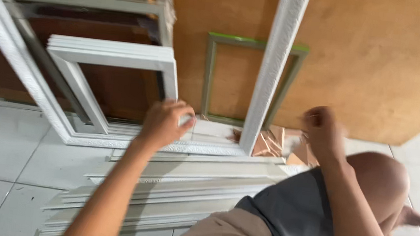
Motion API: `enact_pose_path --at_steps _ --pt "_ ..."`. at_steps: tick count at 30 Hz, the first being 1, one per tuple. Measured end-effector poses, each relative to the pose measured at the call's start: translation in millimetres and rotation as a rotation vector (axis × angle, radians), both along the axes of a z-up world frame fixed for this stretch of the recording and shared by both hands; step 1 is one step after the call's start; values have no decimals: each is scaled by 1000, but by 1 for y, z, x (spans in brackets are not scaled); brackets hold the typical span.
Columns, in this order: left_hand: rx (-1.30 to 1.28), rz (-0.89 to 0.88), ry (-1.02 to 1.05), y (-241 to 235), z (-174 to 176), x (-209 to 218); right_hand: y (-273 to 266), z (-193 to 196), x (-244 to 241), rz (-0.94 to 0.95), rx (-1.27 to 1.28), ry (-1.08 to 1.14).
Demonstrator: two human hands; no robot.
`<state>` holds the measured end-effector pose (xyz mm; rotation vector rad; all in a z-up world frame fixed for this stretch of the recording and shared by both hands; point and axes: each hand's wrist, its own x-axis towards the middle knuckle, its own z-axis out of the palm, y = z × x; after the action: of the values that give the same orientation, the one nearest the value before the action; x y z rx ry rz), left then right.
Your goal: The person assembles white ornate picture frames by joining mitered corners on the floor. They apply glue to the joints, press the pieces together, and wipe away excess adhesive. The person handles multiple frame pieces and stacks completed frames against a wall.
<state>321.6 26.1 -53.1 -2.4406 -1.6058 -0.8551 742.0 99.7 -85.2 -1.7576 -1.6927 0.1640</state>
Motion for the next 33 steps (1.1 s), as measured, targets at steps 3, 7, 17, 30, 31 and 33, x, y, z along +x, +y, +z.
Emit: enact_pose_path --at_steps 3,7,17,30,31,33 --pt "-410 92 24 4 -71 17 -22 7 -21 169 -318 -282" --pt "-748 127 41 1 -120 33 -31 -11 -34 548 -809 -421" --pt "-843 117 327 6 -180 73 -53 50 -50 315 -801 -268" --pt "-899 106 277 -21 -153 86 -35 14 -58 439 -843 -340" --pt "-917 83 274 -23 -150 86 -31 10 -60 470 -840 -309" --pt "-864 101 268 -24 -175 84 -25 17 -68 463 -797 -376"
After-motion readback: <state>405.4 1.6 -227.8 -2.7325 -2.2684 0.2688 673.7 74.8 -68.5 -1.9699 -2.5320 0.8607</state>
